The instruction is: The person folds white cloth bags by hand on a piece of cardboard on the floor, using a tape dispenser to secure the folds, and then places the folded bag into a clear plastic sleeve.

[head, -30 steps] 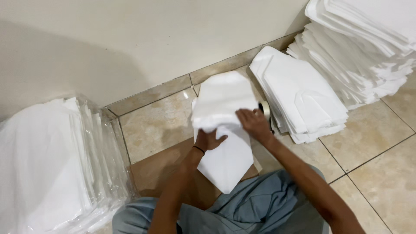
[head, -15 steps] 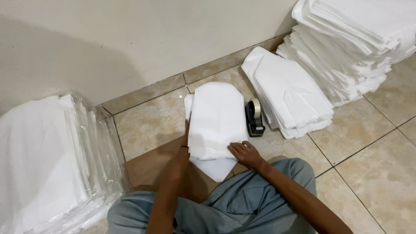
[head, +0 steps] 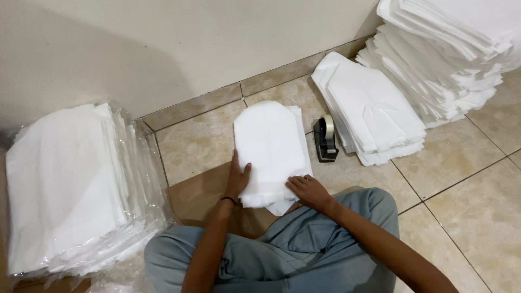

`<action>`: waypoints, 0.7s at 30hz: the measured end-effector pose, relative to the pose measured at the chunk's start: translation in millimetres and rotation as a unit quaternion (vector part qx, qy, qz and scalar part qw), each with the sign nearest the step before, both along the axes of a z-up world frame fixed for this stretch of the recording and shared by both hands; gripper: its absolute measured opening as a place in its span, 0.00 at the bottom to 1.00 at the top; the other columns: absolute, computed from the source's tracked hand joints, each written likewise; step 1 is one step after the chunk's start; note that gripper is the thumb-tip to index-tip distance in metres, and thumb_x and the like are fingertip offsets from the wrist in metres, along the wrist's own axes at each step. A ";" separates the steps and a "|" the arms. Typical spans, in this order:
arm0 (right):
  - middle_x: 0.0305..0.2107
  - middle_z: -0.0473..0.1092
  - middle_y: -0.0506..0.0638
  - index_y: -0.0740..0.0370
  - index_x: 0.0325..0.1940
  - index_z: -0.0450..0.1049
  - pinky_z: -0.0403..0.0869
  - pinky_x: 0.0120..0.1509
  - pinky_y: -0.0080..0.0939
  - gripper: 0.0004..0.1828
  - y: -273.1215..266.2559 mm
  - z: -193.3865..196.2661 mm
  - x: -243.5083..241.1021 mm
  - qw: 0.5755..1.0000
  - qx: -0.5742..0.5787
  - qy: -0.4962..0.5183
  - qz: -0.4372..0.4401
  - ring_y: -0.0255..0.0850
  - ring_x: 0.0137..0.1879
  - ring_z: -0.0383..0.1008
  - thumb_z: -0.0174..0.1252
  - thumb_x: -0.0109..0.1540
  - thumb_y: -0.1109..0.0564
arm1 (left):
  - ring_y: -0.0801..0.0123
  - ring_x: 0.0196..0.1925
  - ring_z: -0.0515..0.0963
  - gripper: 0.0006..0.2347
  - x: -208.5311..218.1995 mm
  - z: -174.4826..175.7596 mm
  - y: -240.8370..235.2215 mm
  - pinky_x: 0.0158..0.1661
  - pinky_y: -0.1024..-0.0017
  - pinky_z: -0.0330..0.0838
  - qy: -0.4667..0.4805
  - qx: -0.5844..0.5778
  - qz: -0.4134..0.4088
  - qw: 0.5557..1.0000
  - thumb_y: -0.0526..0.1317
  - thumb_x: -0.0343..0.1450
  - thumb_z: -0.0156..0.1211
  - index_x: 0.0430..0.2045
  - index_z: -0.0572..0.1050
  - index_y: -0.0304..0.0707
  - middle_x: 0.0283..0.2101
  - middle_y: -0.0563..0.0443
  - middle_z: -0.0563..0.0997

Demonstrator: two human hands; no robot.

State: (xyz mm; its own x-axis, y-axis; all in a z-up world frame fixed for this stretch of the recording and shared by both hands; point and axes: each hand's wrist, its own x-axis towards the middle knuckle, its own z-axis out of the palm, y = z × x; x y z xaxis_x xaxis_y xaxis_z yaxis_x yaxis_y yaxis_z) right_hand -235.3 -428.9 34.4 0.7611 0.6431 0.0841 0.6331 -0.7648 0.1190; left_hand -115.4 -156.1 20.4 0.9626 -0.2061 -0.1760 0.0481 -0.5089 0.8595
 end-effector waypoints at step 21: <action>0.73 0.40 0.65 0.59 0.79 0.33 0.47 0.80 0.57 0.45 -28.9 8.2 108.3 0.641 0.561 0.274 -0.446 0.57 0.79 0.40 0.45 0.68 0.37 | 0.52 0.76 0.45 0.34 43.6 43.5 -25.8 0.72 0.56 0.42 0.113 -0.150 0.051 0.981 0.53 0.75 0.52 0.73 0.42 0.46 0.75 0.39 0.45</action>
State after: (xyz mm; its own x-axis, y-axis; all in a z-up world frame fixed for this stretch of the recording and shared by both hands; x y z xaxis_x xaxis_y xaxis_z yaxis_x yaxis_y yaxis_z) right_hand -127.0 -457.8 42.6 0.8966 -0.3010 -0.3247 -0.4049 -0.2605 -0.8765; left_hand -71.8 -181.9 63.9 0.9244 -0.1852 -0.3335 0.2925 -0.2171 0.9313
